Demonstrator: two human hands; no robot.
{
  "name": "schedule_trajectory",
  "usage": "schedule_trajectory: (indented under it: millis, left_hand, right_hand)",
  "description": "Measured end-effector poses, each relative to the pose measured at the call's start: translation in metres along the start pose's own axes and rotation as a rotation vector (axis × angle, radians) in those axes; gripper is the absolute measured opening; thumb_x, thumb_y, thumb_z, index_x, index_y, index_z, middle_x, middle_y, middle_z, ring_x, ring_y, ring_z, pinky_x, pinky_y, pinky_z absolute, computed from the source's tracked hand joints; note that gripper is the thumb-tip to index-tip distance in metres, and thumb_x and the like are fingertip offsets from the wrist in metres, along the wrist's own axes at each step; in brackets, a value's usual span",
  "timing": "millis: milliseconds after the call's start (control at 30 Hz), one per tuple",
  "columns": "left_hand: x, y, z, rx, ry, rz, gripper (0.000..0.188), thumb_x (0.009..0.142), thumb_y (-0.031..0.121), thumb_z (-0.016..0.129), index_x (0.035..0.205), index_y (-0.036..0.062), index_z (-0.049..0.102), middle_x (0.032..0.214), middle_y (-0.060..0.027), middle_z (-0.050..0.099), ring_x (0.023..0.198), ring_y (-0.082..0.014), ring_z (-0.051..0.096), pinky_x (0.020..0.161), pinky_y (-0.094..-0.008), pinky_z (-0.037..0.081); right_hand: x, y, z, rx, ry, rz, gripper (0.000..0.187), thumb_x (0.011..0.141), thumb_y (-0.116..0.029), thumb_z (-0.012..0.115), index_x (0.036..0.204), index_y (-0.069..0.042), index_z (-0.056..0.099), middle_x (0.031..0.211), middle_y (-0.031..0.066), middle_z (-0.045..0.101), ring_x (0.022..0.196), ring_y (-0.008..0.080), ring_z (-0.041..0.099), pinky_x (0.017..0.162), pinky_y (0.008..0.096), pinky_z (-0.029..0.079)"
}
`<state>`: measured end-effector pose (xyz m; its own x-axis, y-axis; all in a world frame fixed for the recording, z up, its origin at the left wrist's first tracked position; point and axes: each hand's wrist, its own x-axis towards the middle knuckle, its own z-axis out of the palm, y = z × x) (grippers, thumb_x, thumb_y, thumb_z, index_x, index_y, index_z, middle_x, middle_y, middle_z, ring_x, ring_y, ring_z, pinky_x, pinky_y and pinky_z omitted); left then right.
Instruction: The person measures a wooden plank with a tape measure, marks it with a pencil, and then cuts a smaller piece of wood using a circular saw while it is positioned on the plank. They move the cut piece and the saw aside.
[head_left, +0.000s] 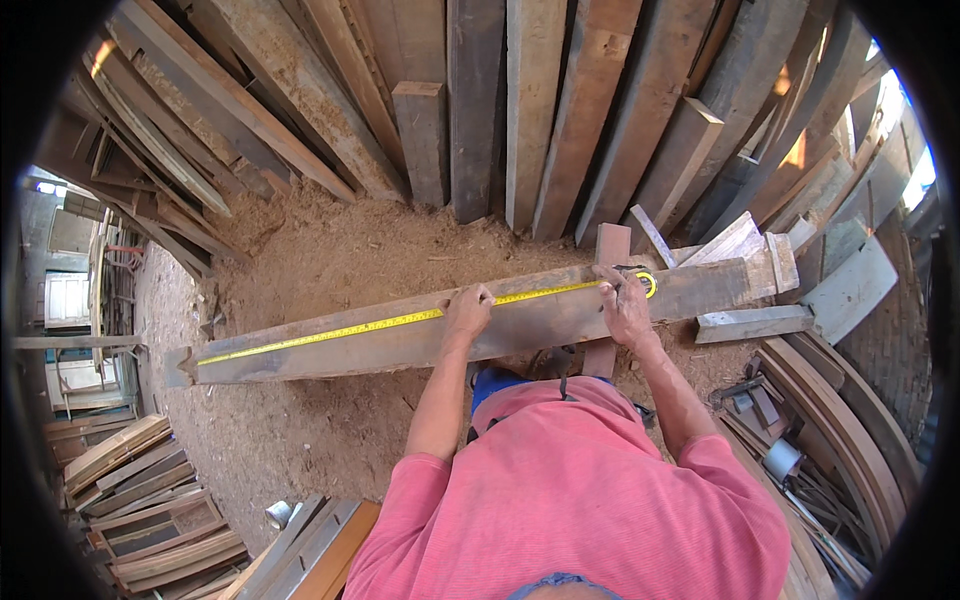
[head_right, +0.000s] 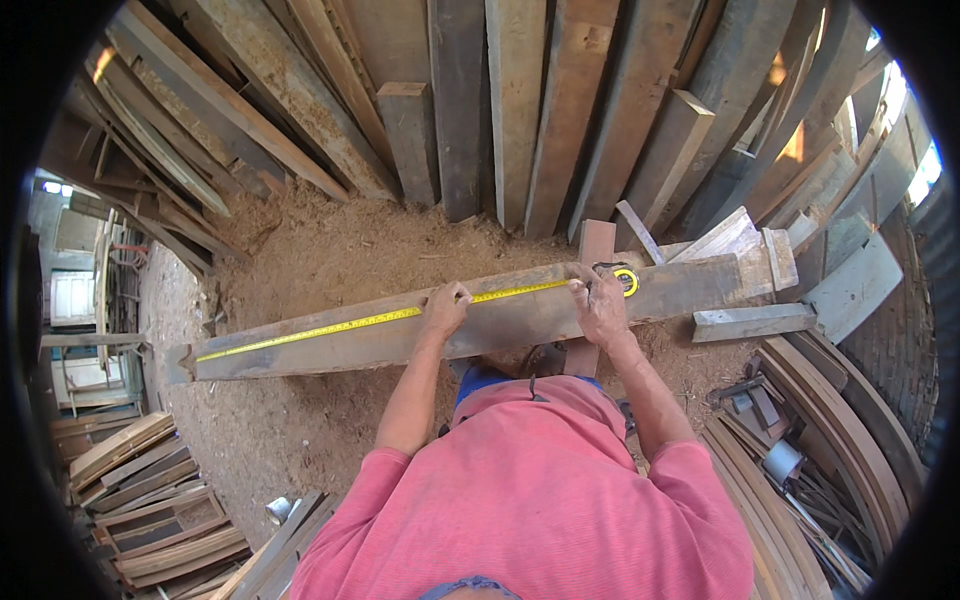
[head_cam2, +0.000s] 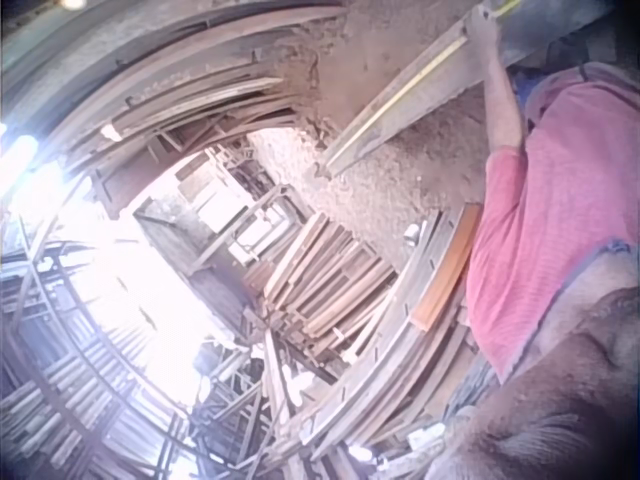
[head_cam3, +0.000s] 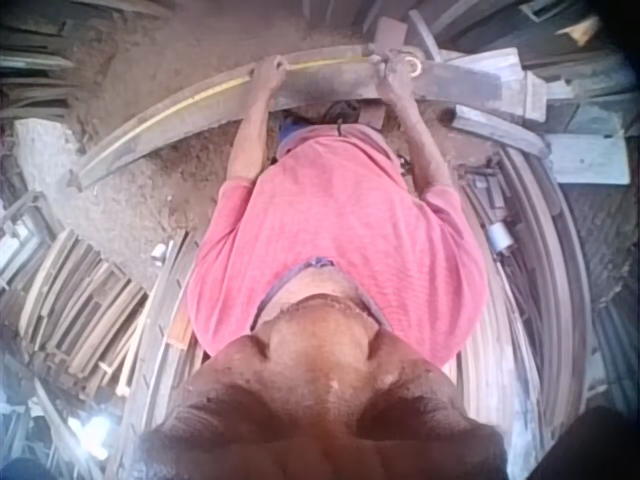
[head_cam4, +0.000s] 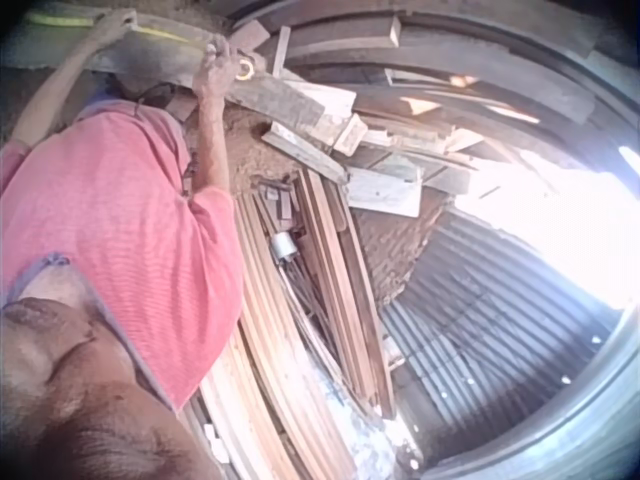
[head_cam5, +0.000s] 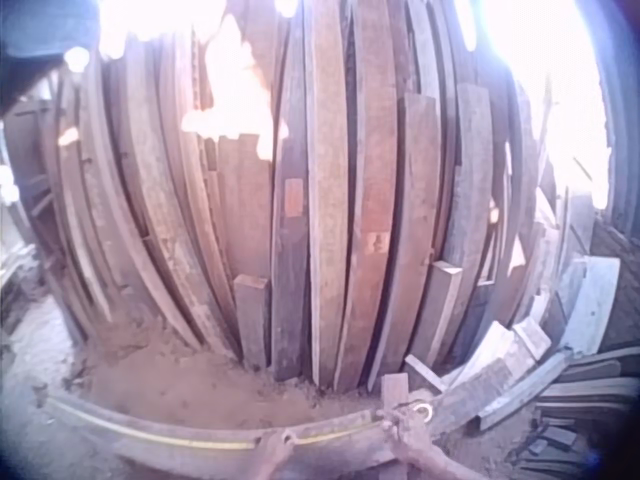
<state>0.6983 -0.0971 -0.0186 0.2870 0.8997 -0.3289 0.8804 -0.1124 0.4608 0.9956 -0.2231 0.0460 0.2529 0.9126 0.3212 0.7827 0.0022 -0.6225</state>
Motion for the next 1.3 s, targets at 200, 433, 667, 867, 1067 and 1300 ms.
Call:
schedule_trajectory:
  millis: [200, 433, 667, 867, 1067, 1300]
  left_hand:
    - [-0.002, -0.003, 0.001, -0.008, 0.028, 0.009, 0.011, 0.089, 0.029, 0.066, 0.092, 0.0183, 0.069, 0.103, -0.0064, 0.072, 0.109, -0.0285, 0.063, 0.096, -0.0509, 0.033]
    - [-0.001, 0.006, -0.007, -0.014, -0.053, -0.041, 0.015, 0.088, 0.029, 0.068, 0.097, 0.0169, 0.069, 0.110, -0.0089, 0.070, 0.117, -0.0319, 0.060, 0.102, -0.0529, 0.034]
    - [-0.003, -0.002, -0.001, 0.012, 0.004, -0.032, 0.010, 0.089, 0.028, 0.066, 0.094, 0.0189, 0.069, 0.106, -0.0061, 0.071, 0.113, -0.0286, 0.061, 0.097, -0.0516, 0.031]
    - [-0.002, 0.005, -0.005, 0.010, -0.039, -0.044, 0.015, 0.090, 0.029, 0.067, 0.097, 0.0159, 0.068, 0.111, -0.0077, 0.071, 0.117, -0.0295, 0.061, 0.101, -0.0509, 0.034]
    - [-0.004, 0.004, -0.005, 0.000, -0.045, -0.049, 0.015, 0.090, 0.029, 0.067, 0.097, 0.0161, 0.068, 0.110, -0.0075, 0.071, 0.117, -0.0294, 0.061, 0.102, -0.0509, 0.034]
    - [-0.003, 0.004, -0.002, 0.033, -0.024, -0.034, 0.016, 0.090, 0.030, 0.067, 0.097, 0.0163, 0.068, 0.110, -0.0079, 0.071, 0.116, -0.0300, 0.061, 0.102, -0.0509, 0.033]
  right_hand:
    - [0.000, -0.007, 0.003, 0.407, -0.238, 0.426, 0.046, 0.099, -0.044, 0.057, 0.121, -0.005, 0.068, 0.090, 0.0204, 0.070, 0.081, 0.0325, 0.068, 0.075, 0.0417, 0.051]
    - [-0.012, 0.010, 0.033, 0.286, -0.285, 0.299, 0.024, 0.089, -0.022, 0.067, 0.102, -0.001, 0.063, 0.083, 0.0169, 0.068, 0.076, 0.0278, 0.067, 0.071, 0.0394, 0.052]
    - [-0.007, 0.000, 0.054, 0.398, -0.296, 0.256, 0.018, 0.087, -0.019, 0.065, 0.095, -0.003, 0.065, 0.081, 0.0173, 0.069, 0.072, 0.0311, 0.068, 0.068, 0.0393, 0.053]
    - [-0.012, 0.015, 0.074, 0.353, -0.272, 0.259, 0.015, 0.086, -0.017, 0.064, 0.093, -0.005, 0.066, 0.073, 0.0170, 0.067, 0.065, 0.0333, 0.067, 0.064, 0.0419, 0.054]
    - [-0.013, 0.014, 0.080, 0.324, -0.237, 0.268, 0.012, 0.085, -0.017, 0.063, 0.087, -0.006, 0.066, 0.075, 0.0203, 0.067, 0.069, 0.0394, 0.068, 0.064, 0.0447, 0.054]
    - [-0.008, 0.019, 0.076, 0.236, -0.345, 0.171, 0.011, 0.084, -0.015, 0.060, 0.084, -0.005, 0.065, 0.076, 0.0179, 0.067, 0.072, 0.0345, 0.068, 0.067, 0.0422, 0.054]
